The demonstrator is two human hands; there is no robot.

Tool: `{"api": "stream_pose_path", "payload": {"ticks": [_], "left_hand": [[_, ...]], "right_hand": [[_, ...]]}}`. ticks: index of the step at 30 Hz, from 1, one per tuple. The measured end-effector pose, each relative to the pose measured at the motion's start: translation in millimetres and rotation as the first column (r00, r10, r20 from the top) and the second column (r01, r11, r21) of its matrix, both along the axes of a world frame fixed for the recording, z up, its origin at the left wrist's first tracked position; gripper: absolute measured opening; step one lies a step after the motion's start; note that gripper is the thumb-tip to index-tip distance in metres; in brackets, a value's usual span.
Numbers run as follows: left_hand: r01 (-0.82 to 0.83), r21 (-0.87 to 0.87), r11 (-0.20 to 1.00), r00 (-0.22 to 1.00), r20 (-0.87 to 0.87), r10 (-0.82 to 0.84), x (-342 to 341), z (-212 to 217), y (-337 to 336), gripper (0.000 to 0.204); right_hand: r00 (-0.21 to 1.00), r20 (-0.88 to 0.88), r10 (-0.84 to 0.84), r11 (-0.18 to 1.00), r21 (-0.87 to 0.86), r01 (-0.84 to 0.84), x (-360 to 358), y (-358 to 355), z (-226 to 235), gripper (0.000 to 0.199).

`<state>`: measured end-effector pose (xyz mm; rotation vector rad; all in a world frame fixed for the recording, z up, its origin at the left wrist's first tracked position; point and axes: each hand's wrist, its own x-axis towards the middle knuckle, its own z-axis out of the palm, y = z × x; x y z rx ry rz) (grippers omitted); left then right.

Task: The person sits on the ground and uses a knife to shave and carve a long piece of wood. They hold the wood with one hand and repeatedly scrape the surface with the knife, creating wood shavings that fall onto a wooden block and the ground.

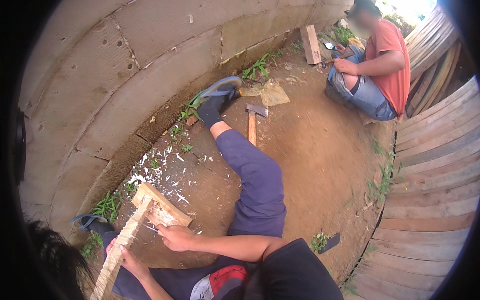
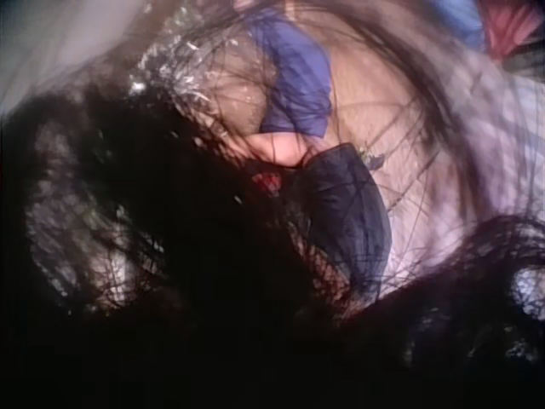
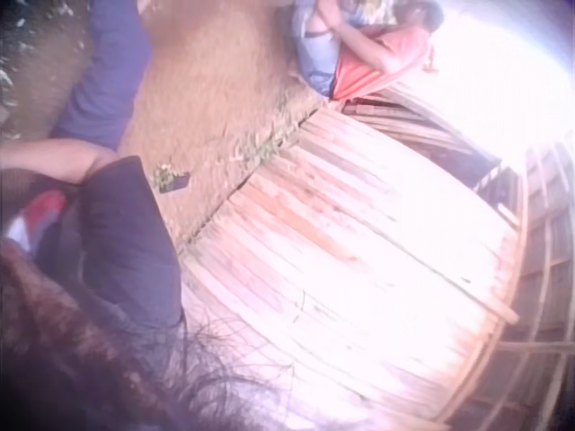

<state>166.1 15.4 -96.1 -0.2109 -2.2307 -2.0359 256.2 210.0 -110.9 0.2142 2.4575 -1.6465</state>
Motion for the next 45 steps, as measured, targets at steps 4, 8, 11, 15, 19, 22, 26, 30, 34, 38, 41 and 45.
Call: {"api": "stream_pose_path", "payload": {"ticks": [4,8,11,15,19,22,26,30,34,38,41,45], "left_hand": [[0.068,-0.114,0.991,0.986,-0.144,-0.085,-1,-4,0,0.050],[0.115,-0.078,0.990,0.969,-0.211,-0.129,-1,-8,6,0.040],[-0.044,-0.088,0.995,0.992,-0.122,0.033,-2,-3,3,0.045],[-0.166,0.069,0.984,0.982,0.102,0.159,-11,-16,-10,0.046],[-0.274,0.087,0.958,0.930,0.279,0.241,-17,-8,-20,0.045],[-0.338,0.134,0.932,0.901,0.333,0.278,-17,-12,-24,0.051],[-0.312,0.119,0.943,0.887,0.393,0.244,-17,-8,-20,0.043],[-0.301,0.173,0.938,0.880,0.430,0.203,-22,-10,-29,0.051],[-0.321,0.106,0.941,0.886,0.385,0.259,-20,-8,-25,0.053],[-0.335,0.074,0.939,0.885,0.366,0.287,-23,-1,-29,0.053],[-0.364,0.076,0.928,0.867,0.393,0.308,-26,1,-34,0.055],[-0.280,0.109,0.954,0.848,0.494,0.192,-13,2,-24,0.052]], "right_hand": [[0.997,0.080,0.002,1.000,0.027,-0.004,-5,1,-10,0.037],[0.988,0.151,0.036,0.998,0.050,-0.044,-12,0,-45,0.038],[0.983,0.184,0.022,0.997,0.063,-0.034,-14,3,-41,0.037],[0.973,0.225,-0.044,0.991,0.137,0.013,-16,3,-70,0.032],[0.975,0.218,-0.045,0.992,0.125,0.017,-16,7,-60,0.032],[0.962,0.272,-0.001,0.968,0.240,-0.067,-21,-2,-70,0.037],[0.964,0.261,0.046,0.932,0.337,-0.136,-12,-5,-90,0.040],[0.947,0.269,0.177,0.905,0.334,-0.264,1,6,-39,0.037],[0.985,-0.158,-0.071,0.972,0.210,0.103,49,18,14,0.028],[0.379,-0.705,-0.599,0.595,-0.074,0.800,149,96,45,0.014],[-0.285,-0.318,-0.904,-0.203,-0.268,0.942,262,147,-10,0.036],[-0.928,0.048,-0.368,-0.682,0.664,0.305,506,132,-158,0.074]]}}
